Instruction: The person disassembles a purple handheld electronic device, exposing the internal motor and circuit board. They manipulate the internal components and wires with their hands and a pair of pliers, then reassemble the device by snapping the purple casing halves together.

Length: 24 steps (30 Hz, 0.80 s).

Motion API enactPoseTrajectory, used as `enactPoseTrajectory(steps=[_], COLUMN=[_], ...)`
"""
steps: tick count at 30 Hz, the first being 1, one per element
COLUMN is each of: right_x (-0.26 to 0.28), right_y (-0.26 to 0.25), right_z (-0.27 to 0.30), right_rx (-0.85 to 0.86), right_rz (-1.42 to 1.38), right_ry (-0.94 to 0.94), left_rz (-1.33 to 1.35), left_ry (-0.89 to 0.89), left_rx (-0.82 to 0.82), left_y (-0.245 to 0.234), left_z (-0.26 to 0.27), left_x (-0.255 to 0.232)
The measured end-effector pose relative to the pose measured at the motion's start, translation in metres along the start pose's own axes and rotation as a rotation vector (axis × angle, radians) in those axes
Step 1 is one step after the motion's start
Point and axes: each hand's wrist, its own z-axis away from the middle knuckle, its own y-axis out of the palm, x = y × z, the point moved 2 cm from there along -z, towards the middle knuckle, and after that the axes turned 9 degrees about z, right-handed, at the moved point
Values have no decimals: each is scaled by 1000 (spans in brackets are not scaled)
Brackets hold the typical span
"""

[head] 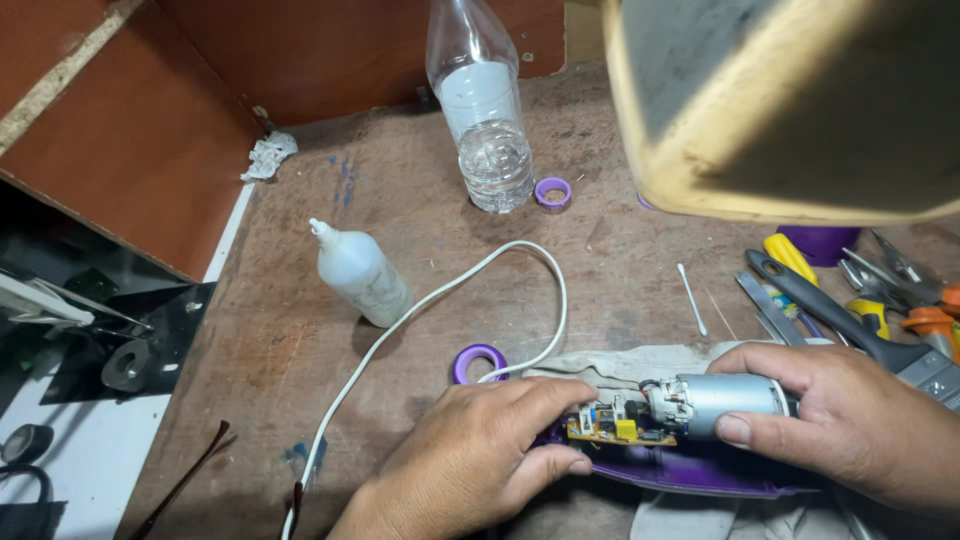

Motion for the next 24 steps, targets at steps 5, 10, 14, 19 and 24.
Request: enactPoseTrajectory(steps=[5, 10, 14, 19, 24], right_x=[20, 27, 30, 37, 34], right_y=[-11, -17, -19, -27, -27], right_z=[8, 13, 20, 29, 30], right_rx=[23, 26, 8, -3, -17], right_rz=[26, 106, 116, 69, 22], right_ry=[-23, -61, -85, -95, -187], left_rz=[-170, -550, -889, -1076, -1161], left_ry=[255, 317, 72, -90, 23], left_rx=[22, 98, 455, 701, 574], left_y=[-2, 19, 52, 71, 80], left_z=[-7, -38, -68, -80, -71], left_x=[-23, -64, -70, -82, -65])
